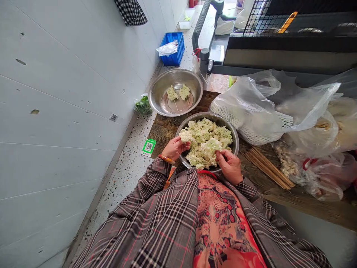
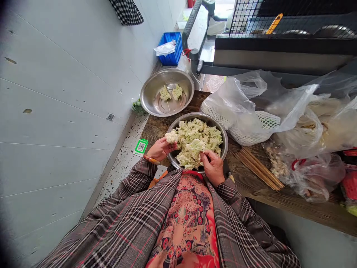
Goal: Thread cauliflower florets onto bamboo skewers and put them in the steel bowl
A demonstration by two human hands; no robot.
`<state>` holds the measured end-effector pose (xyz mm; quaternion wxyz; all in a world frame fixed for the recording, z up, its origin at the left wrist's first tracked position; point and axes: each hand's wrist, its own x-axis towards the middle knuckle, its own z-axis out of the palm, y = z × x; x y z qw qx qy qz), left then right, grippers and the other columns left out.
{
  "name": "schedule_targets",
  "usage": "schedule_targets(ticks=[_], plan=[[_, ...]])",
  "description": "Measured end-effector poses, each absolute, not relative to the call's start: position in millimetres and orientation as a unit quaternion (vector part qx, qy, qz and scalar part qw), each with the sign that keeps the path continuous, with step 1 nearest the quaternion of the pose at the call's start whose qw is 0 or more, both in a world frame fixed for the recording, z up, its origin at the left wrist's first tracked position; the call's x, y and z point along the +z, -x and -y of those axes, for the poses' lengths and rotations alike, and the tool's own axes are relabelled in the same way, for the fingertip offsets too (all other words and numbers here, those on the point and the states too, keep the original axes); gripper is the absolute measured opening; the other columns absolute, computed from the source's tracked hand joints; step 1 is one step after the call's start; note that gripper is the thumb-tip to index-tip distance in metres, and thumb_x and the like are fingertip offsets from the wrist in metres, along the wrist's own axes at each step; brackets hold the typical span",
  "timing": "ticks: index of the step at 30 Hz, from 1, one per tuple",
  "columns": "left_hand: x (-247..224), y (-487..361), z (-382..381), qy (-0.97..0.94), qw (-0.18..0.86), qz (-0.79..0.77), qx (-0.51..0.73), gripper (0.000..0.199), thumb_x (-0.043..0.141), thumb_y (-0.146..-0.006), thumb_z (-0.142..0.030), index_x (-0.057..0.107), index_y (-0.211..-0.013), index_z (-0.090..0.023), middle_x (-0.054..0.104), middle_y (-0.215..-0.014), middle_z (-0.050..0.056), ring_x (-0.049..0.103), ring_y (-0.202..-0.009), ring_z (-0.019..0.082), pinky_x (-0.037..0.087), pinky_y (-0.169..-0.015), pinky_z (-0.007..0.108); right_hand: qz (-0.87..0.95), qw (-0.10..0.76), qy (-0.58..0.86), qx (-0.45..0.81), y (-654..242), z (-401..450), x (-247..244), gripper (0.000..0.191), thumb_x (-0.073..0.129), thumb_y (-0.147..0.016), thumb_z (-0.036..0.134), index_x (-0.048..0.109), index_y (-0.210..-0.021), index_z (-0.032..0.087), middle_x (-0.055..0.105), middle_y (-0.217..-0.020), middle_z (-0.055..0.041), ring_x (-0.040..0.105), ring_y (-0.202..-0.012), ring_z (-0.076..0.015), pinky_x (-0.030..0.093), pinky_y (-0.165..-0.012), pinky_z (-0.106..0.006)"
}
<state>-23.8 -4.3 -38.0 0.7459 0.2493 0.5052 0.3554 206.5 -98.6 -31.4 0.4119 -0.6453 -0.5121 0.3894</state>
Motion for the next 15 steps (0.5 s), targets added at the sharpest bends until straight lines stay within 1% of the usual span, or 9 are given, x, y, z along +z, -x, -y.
schedule_targets(ticks=[3, 7, 11, 15], plan=[[-25.5, 10.6, 7.1, -0.230, 0.762, -0.474, 0.377, 0.034, 0.076, -0.066, -0.026, 0.057, -0.091, -0.013, 0.061, -0.078, 0.002, 0.061, -0.070, 0.011, 0.051, -0.069, 0.028, 0.549, 0.398, 0.628, 0.382, -204.5, 100.4, -25.0, 0.030, 0.050, -0.088, 0.041, 0.058, -0.069, 0.019, 0.057, -0.059, 0.0008, 0.050, -0.055, -0.0117, 0.039, -0.056, -0.024], [-13.6, -2.8, 10.8, -0.234, 0.772, -0.455, 0.377, 0.031, 0.073, -0.070, -0.028, 0.055, -0.092, -0.015, 0.058, -0.073, -0.001, 0.055, -0.060, 0.007, 0.049, -0.062, 0.024, 0.592, 0.395, 0.605, 0.358, -201.7, 101.6, -23.4, 0.026, 0.050, -0.088, 0.037, 0.059, -0.071, 0.019, 0.057, -0.062, 0.0007, 0.050, -0.058, -0.0121, 0.038, -0.059, -0.024], [-4.9, -11.9, 17.0, -0.250, 0.772, -0.465, 0.355, 0.026, 0.070, -0.072, -0.032, 0.056, -0.084, -0.013, 0.057, -0.071, 0.000, 0.053, -0.059, 0.008, 0.047, -0.059, 0.023, 0.586, 0.393, 0.613, 0.355, -201.9, 100.7, -25.0, 0.026, 0.049, -0.089, 0.036, 0.058, -0.071, 0.019, 0.058, -0.062, 0.0004, 0.051, -0.058, -0.0122, 0.038, -0.059, -0.024], [-0.5, -16.7, 20.5, -0.289, 0.770, -0.457, 0.338, 0.030, 0.071, -0.070, -0.039, 0.056, -0.075, -0.013, 0.056, -0.065, 0.000, 0.052, -0.060, 0.008, 0.045, -0.059, 0.021, 0.577, 0.385, 0.629, 0.351, -204.6, 99.6, -24.3, 0.028, 0.049, -0.089, 0.038, 0.058, -0.070, 0.019, 0.059, -0.062, 0.0000, 0.052, -0.058, -0.0125, 0.039, -0.058, -0.024]])
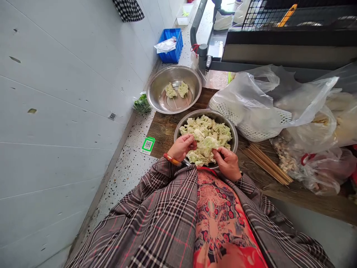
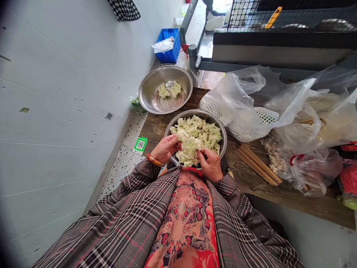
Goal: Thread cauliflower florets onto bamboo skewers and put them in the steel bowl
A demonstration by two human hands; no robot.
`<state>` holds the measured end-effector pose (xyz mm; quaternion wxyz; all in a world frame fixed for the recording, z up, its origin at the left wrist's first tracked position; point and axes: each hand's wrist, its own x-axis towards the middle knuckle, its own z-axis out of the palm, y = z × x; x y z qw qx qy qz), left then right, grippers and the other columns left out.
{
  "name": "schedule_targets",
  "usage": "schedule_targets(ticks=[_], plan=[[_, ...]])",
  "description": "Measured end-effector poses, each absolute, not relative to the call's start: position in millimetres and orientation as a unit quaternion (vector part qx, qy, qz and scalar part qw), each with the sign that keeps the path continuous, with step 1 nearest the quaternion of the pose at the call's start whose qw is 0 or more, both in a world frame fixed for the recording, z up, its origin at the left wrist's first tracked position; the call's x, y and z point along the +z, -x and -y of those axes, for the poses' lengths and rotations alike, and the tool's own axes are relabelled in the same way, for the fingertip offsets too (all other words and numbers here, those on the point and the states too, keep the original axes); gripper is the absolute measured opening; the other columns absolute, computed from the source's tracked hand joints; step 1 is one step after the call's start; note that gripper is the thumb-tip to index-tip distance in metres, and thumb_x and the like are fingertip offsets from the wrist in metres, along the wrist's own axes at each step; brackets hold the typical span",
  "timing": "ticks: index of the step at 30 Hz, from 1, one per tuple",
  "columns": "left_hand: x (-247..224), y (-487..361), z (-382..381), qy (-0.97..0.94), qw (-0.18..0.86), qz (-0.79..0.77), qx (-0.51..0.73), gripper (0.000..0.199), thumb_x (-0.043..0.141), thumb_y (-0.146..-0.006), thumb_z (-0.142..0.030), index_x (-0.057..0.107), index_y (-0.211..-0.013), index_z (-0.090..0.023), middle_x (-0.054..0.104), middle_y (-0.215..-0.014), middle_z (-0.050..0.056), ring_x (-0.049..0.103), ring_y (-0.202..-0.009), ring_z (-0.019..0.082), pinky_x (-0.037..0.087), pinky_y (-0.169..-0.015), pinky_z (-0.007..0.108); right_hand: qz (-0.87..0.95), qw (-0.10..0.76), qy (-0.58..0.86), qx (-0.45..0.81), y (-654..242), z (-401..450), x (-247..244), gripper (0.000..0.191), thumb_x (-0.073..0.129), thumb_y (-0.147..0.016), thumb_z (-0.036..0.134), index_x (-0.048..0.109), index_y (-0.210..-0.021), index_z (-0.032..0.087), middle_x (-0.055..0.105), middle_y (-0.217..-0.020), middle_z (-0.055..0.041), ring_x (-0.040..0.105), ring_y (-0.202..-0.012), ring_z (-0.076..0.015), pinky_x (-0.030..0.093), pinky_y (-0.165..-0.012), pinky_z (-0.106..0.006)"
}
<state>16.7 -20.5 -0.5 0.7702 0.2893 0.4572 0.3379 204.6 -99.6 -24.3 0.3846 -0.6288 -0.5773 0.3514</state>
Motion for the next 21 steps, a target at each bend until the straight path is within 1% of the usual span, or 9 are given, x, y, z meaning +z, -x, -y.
schedule_targets(ticks=[3, 8, 12, 15, 18, 21], plan=[[1.2, -19.3, 20.7, -0.305, 0.763, -0.466, 0.328, 0.035, 0.072, -0.069, -0.043, 0.056, -0.071, -0.012, 0.055, -0.061, 0.000, 0.050, -0.056, 0.007, 0.042, -0.056, 0.020, 0.572, 0.391, 0.630, 0.351, -206.8, 99.6, -23.6, 0.028, 0.050, -0.089, 0.039, 0.060, -0.071, 0.019, 0.060, -0.061, 0.0000, 0.054, -0.058, -0.0129, 0.040, -0.059, -0.025], [2.3, -23.3, 21.6, -0.288, 0.758, -0.483, 0.330, 0.040, 0.066, -0.073, -0.049, 0.057, -0.069, -0.011, 0.050, -0.053, -0.001, 0.044, -0.048, 0.006, 0.036, -0.049, 0.020, 0.556, 0.410, 0.629, 0.358, -207.9, 100.7, -21.9, 0.024, 0.051, -0.088, 0.037, 0.064, -0.079, 0.019, 0.063, -0.063, 0.0004, 0.057, -0.059, -0.0133, 0.042, -0.060, -0.025], [2.4, -23.6, 21.8, -0.283, 0.754, -0.483, 0.344, 0.039, 0.064, -0.075, -0.049, 0.057, -0.069, -0.012, 0.051, -0.053, -0.001, 0.045, -0.048, 0.007, 0.035, -0.048, 0.020, 0.542, 0.421, 0.631, 0.361, -208.3, 101.2, -18.9, 0.024, 0.053, -0.087, 0.038, 0.063, -0.076, 0.019, 0.062, -0.063, 0.0004, 0.055, -0.058, -0.0124, 0.041, -0.058, -0.024], [4.0, -22.5, 20.7, -0.260, 0.756, -0.478, 0.363, 0.035, 0.065, -0.076, -0.046, 0.056, -0.071, -0.012, 0.053, -0.056, 0.000, 0.047, -0.050, 0.007, 0.035, -0.048, 0.019, 0.503, 0.437, 0.648, 0.369, -210.4, 100.6, -20.6, 0.027, 0.054, -0.086, 0.040, 0.061, -0.073, 0.018, 0.059, -0.061, 0.0006, 0.051, -0.053, -0.0111, 0.039, -0.053, -0.023], [8.3, -21.8, 19.9, -0.237, 0.755, -0.477, 0.384, 0.030, 0.068, -0.075, -0.040, 0.056, -0.074, -0.013, 0.057, -0.062, 0.001, 0.054, -0.055, 0.008, 0.038, -0.049, 0.019, 0.450, 0.439, 0.654, 0.421, -213.0, 99.0, -26.8, 0.029, 0.054, -0.084, 0.045, 0.061, -0.077, 0.018, 0.058, -0.061, 0.0008, 0.045, -0.047, -0.0098, 0.036, -0.046, -0.022], [14.8, -22.4, 20.5, -0.221, 0.755, -0.480, 0.389, 0.025, 0.070, -0.074, -0.034, 0.056, -0.077, -0.013, 0.063, -0.069, 0.003, 0.060, -0.064, 0.010, 0.041, -0.054, 0.019, 0.422, 0.432, 0.648, 0.464, -214.1, 97.8, -33.0, 0.031, 0.055, -0.082, 0.048, 0.060, -0.078, 0.018, 0.058, -0.062, 0.0007, 0.043, -0.045, -0.0093, 0.034, -0.043, -0.022]])
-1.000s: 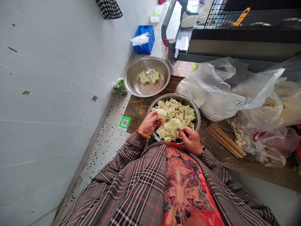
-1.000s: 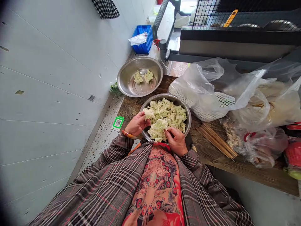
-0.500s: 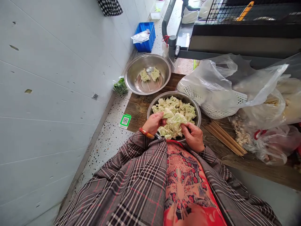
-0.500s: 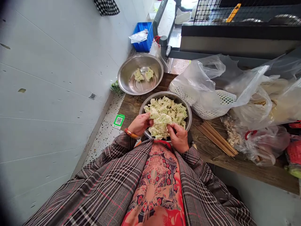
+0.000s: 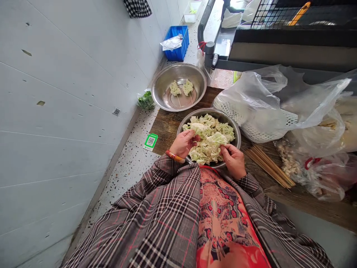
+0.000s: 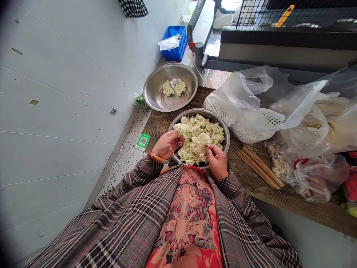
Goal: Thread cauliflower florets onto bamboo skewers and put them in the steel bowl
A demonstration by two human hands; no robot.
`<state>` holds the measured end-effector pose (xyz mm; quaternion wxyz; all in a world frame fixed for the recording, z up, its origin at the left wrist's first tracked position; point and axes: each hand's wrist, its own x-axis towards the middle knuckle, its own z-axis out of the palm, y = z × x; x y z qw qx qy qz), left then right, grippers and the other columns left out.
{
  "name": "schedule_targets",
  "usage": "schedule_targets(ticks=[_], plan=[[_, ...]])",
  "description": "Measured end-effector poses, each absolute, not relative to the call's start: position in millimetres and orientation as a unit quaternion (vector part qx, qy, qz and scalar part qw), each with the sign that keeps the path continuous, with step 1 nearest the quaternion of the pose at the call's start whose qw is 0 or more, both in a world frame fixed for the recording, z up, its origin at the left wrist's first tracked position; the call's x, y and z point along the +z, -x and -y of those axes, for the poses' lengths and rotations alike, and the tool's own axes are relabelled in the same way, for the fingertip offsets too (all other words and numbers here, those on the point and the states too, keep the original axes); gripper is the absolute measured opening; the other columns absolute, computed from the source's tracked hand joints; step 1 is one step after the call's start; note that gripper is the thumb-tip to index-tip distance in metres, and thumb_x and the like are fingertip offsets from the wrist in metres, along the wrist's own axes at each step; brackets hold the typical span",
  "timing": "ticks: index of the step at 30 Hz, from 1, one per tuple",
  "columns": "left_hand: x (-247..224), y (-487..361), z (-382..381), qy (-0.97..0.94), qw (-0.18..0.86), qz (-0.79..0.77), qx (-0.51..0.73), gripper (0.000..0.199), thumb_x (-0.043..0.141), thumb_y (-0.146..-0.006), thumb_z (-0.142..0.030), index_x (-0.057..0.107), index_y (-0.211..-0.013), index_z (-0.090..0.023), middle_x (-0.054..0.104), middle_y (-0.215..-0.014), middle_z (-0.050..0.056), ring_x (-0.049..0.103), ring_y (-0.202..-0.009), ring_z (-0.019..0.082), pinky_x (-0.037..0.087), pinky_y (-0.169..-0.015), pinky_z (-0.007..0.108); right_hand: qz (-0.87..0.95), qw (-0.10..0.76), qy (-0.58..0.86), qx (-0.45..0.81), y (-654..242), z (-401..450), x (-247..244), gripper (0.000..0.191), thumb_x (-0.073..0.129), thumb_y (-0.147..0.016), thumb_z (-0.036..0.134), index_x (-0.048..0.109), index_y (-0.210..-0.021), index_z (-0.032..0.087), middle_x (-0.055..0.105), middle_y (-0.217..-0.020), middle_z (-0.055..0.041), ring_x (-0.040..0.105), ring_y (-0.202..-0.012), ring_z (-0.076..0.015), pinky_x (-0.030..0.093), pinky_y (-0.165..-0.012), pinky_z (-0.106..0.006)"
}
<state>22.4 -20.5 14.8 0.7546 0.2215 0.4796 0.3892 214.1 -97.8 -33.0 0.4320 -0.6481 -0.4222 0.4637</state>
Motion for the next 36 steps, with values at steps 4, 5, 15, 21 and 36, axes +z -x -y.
schedule_targets(ticks=[4, 5, 15, 21, 36], plan=[[21.8, -24.7, 22.8, -0.211, 0.759, -0.482, 0.384, 0.023, 0.072, -0.072, -0.027, 0.058, -0.082, -0.013, 0.068, -0.079, 0.006, 0.065, -0.072, 0.013, 0.045, -0.060, 0.020, 0.421, 0.428, 0.642, 0.477, -214.1, 98.0, -37.7, 0.032, 0.056, -0.081, 0.049, 0.061, -0.077, 0.017, 0.058, -0.061, 0.0004, 0.043, -0.045, -0.0091, 0.035, -0.043, -0.022], [22.7, -25.2, 23.3, -0.210, 0.760, -0.480, 0.384, 0.023, 0.073, -0.072, -0.026, 0.058, -0.083, -0.012, 0.069, -0.081, 0.007, 0.065, -0.073, 0.013, 0.045, -0.060, 0.020, 0.422, 0.427, 0.642, 0.478, -214.2, 98.0, -39.2, 0.033, 0.056, -0.081, 0.049, 0.061, -0.078, 0.017, 0.058, -0.061, 0.0004, 0.044, -0.045, -0.0091, 0.035, -0.043, -0.022], [25.0, -29.3, 26.0, -0.214, 0.760, -0.476, 0.387, 0.029, 0.076, -0.068, -0.024, 0.057, -0.086, -0.012, 0.068, -0.084, 0.007, 0.066, -0.077, 0.014, 0.045, -0.062, 0.021, 0.511, 0.351, 0.635, 0.461, -217.4, 84.1, -79.2, 0.033, 0.049, -0.084, 0.040, 0.066, -0.096, 0.014, 0.064, -0.066, -0.0020, 0.053, -0.047, -0.0116, 0.043, -0.048, -0.024], [21.7, -35.4, 31.7, -0.262, 0.704, -0.496, 0.434, 0.040, 0.082, -0.055, -0.022, 0.053, -0.081, -0.015, 0.059, -0.072, -0.003, 0.059, -0.067, 0.008, 0.043, -0.061, 0.021, 0.636, 0.306, 0.616, 0.349, -226.5, 77.6, -90.6, 0.030, 0.051, -0.084, 0.034, 0.068, -0.101, 0.016, 0.070, -0.088, -0.0087, 0.063, -0.080, -0.0201, 0.050, -0.076, -0.036], [14.8, -52.3, 44.9, -0.438, 0.645, -0.499, 0.378, 0.022, 0.072, -0.068, -0.026, 0.061, -0.082, -0.013, 0.062, -0.080, 0.002, 0.056, -0.074, 0.010, 0.044, -0.073, 0.024, 0.410, 0.495, 0.532, 0.552, -195.2, 71.9, -11.5, 0.047, 0.060, -0.079, 0.049, 0.059, -0.115, 0.018, 0.066, -0.108, -0.0078, 0.063, -0.089, -0.0179, 0.054, -0.074, -0.031]])
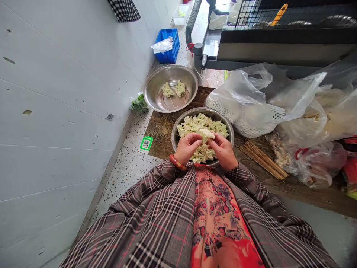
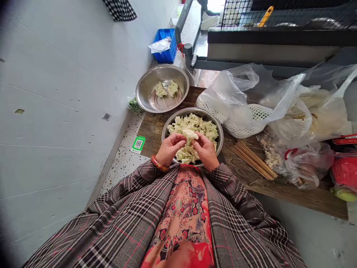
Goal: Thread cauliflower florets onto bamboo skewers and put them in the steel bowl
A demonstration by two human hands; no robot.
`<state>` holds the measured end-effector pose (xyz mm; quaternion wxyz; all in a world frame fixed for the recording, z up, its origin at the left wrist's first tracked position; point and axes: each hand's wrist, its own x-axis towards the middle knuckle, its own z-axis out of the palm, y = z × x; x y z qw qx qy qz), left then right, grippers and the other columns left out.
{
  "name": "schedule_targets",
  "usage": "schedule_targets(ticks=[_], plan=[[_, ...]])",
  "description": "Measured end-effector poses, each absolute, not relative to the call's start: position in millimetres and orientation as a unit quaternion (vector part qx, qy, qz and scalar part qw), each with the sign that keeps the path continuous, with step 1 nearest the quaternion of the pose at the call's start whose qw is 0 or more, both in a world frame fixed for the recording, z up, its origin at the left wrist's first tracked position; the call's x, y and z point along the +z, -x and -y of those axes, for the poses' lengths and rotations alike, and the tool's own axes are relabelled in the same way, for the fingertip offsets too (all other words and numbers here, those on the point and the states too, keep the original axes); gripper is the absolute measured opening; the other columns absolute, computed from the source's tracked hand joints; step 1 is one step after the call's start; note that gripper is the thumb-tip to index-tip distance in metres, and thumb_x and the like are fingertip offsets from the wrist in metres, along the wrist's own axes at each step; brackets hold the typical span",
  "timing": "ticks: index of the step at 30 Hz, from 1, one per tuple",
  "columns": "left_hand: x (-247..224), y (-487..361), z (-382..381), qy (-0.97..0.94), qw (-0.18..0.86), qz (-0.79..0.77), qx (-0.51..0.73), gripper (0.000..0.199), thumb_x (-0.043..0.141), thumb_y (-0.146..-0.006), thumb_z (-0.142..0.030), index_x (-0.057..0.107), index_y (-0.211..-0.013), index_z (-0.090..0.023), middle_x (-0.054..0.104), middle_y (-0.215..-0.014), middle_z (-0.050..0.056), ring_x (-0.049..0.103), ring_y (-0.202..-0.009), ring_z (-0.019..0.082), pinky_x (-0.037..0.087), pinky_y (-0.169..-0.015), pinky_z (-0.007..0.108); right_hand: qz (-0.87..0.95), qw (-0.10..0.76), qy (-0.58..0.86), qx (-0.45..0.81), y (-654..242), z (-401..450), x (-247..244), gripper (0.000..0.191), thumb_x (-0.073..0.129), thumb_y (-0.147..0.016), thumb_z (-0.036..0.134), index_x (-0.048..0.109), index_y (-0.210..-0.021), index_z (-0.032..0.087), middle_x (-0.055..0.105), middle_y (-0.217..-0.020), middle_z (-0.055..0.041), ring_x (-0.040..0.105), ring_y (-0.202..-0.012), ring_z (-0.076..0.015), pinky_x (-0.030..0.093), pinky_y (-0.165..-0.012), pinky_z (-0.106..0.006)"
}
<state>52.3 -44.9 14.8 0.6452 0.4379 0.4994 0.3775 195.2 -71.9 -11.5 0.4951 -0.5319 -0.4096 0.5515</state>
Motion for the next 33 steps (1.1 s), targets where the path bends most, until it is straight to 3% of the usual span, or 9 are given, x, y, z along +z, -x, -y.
schedule_targets(ticks=[3, 6, 12, 15, 21, 29, 33], plan=[[15.7, -49.2, 44.0, -0.415, 0.668, -0.498, 0.366, 0.025, 0.070, -0.070, -0.028, 0.059, -0.088, -0.014, 0.062, -0.080, 0.002, 0.057, -0.072, 0.010, 0.044, -0.069, 0.024, 0.407, 0.493, 0.531, 0.556, -196.7, 71.4, -17.1, 0.047, 0.060, -0.079, 0.046, 0.059, -0.116, 0.017, 0.067, -0.107, -0.0078, 0.063, -0.087, -0.0178, 0.054, -0.073, -0.031], [18.4, -46.9, 41.1, -0.409, 0.686, -0.490, 0.350, 0.041, 0.072, -0.069, -0.029, 0.056, -0.105, -0.015, 0.063, -0.081, 0.002, 0.057, -0.073, 0.011, 0.043, -0.066, 0.023, 0.431, 0.489, 0.531, 0.542, -197.1, 72.1, -20.5, 0.045, 0.058, -0.081, 0.044, 0.059, -0.117, 0.017, 0.066, -0.110, -0.0078, 0.063, -0.090, -0.0185, 0.054, -0.077, -0.032], [17.4, -42.9, 36.3, -0.444, 0.686, -0.470, 0.333, 0.065, 0.081, -0.057, -0.020, 0.057, -0.117, -0.018, 0.061, -0.089, 0.002, 0.056, -0.070, 0.008, 0.044, -0.068, 0.022, 0.552, 0.431, 0.584, 0.411, -201.4, 72.4, -19.9, 0.039, 0.056, -0.082, 0.035, 0.062, -0.116, 0.017, 0.068, -0.103, -0.0088, 0.064, -0.082, -0.0186, 0.053, -0.076, -0.033], [13.4, -42.7, 35.9, -0.461, 0.696, -0.453, 0.313, 0.058, 0.080, -0.059, -0.021, 0.060, -0.113, -0.016, 0.062, -0.090, 0.003, 0.057, -0.070, 0.009, 0.045, -0.066, 0.022, 0.581, 0.418, 0.579, 0.390, -203.1, 72.7, -18.8, 0.039, 0.058, -0.081, 0.035, 0.062, -0.116, 0.018, 0.067, -0.106, -0.0098, 0.064, -0.084, -0.0192, 0.052, -0.077, -0.035], [7.1, -39.3, 32.6, -0.349, 0.739, -0.477, 0.322, 0.042, 0.074, -0.068, -0.031, 0.059, -0.103, -0.012, 0.064, -0.079, 0.004, 0.060, -0.062, 0.011, 0.042, -0.052, 0.021, 0.507, 0.446, 0.566, 0.473, -228.7, 80.8, -21.5, 0.045, 0.056, -0.084, 0.040, 0.057, -0.123, 0.017, 0.069, -0.097, -0.0075, 0.064, -0.083, -0.0171, 0.053, -0.079, -0.035], [10.1, -36.9, 25.2, -0.207, 0.805, -0.443, 0.335, 0.027, 0.065, -0.073, -0.031, 0.060, -0.092, -0.013, 0.065, -0.075, 0.004, 0.061, -0.059, 0.011, 0.045, -0.054, 0.021, 0.448, 0.475, 0.621, 0.434, -265.3, 96.7, -11.9, 0.041, 0.054, -0.085, 0.043, 0.061, -0.116, 0.017, 0.069, -0.097, -0.0085, 0.065, -0.081, -0.0174, 0.053, -0.075, -0.034], [15.6, -37.6, 23.3, -0.170, 0.827, -0.433, 0.316, 0.024, 0.055, -0.080, -0.035, 0.061, -0.089, -0.013, 0.066, -0.075, 0.006, 0.061, -0.060, 0.012, 0.047, -0.056, 0.023, 0.460, 0.432, 0.672, 0.388, -290.0, 110.2, -48.0, 0.043, 0.053, -0.084, 0.044, 0.062, -0.115, 0.016, 0.070, -0.098, -0.0099, 0.064, -0.082, -0.0195, 0.051, -0.078, -0.037]])
